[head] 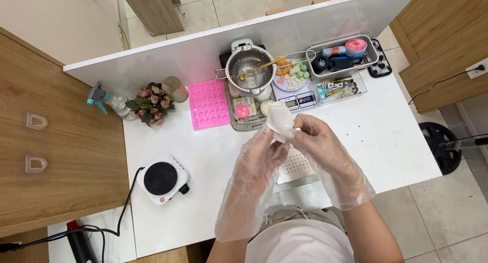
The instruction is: Cleaning the surface of a small electric hot plate with a tissue or wipe while wearing gloves.
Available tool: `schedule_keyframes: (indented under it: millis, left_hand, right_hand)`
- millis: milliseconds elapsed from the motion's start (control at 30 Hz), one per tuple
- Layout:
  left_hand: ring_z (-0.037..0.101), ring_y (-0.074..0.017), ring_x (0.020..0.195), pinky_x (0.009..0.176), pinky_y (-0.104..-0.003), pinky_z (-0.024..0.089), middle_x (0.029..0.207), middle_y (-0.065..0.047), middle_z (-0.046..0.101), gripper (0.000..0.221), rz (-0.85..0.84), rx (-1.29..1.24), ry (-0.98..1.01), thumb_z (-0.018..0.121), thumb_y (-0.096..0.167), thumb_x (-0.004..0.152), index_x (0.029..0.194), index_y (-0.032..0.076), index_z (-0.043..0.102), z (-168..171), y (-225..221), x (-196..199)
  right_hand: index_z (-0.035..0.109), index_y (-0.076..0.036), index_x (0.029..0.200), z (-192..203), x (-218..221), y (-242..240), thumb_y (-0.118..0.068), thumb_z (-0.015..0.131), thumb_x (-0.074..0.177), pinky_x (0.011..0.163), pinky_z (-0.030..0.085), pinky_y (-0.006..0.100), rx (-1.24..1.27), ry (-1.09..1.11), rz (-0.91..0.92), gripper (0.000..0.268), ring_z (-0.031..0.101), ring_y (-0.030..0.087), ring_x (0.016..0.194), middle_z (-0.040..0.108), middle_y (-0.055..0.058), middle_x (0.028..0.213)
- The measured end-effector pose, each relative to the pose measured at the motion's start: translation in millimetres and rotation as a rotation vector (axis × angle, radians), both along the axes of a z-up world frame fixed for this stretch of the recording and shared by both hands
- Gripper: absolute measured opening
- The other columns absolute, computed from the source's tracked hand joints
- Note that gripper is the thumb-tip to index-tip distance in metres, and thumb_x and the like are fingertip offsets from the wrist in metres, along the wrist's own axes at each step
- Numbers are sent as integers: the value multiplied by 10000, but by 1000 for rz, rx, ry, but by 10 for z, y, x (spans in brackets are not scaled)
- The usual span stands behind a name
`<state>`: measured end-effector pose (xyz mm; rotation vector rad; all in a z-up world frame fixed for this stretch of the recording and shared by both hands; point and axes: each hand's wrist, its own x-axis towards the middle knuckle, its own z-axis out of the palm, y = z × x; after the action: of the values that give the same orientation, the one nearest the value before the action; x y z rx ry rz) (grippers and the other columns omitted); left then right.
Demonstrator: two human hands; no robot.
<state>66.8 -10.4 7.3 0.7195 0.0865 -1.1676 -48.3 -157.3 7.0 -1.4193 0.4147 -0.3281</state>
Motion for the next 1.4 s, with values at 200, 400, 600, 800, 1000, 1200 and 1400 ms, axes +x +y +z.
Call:
schedule_keyframes:
  millis: [200,400,600,800,1000,1200,1400]
  left_hand:
    - [648,-112,930,874,-317,537,1099,-64,708,371,-46,-34,-361,635,258,1017,1279,-5,634,285,164,104]
    - [696,-105,963,829,-311,576,1103,-45,738,424,-13,106,-545,689,255,920,1284,52,615,432,106,22]
    - [683,-103,927,805,-278,567,1094,-52,732,396,84,139,-444,710,229,950,1282,23,646,278,85,-6]
    - [694,-127,921,866,-311,595,1069,-65,715,342,-53,81,-239,649,245,1009,1254,7,627,327,201,45]
    - [723,-197,1005,906,-312,601,1130,-126,692,408,-356,31,-62,575,271,1016,1287,-35,571,234,285,185]
    - [716,-271,1068,895,-272,604,1178,-205,658,453,-385,-140,27,592,252,1067,1364,-78,504,223,315,137]
    - [731,-253,1020,899,-309,619,1151,-177,686,476,-351,-66,-57,621,269,1020,1364,-41,508,595,275,49]
  right_hand:
    - [559,-88,937,-44,43,56,-254,664,1009,568,367,205,379,-160,90,209,433,51,656,498,-51,766]
    - [535,-101,826,231,72,82,-303,671,999,571,367,209,113,-30,47,299,403,35,671,475,-67,744]
    - [463,-124,780,313,57,135,-306,660,995,514,273,213,125,-14,77,345,340,25,630,418,-80,685]
    - [439,-119,768,271,18,92,-304,672,992,525,265,209,-47,11,72,373,322,22,655,383,-89,720]
    - [509,-52,808,568,-13,-23,-245,691,958,571,385,245,-172,-36,309,305,418,61,700,438,-37,784]
    - [587,-53,740,762,-35,-58,-146,779,847,672,464,329,-561,-67,315,238,538,179,751,533,19,767]
    - [589,-48,757,741,-131,-35,-127,802,853,694,477,330,-564,-141,257,247,550,174,793,577,14,790]
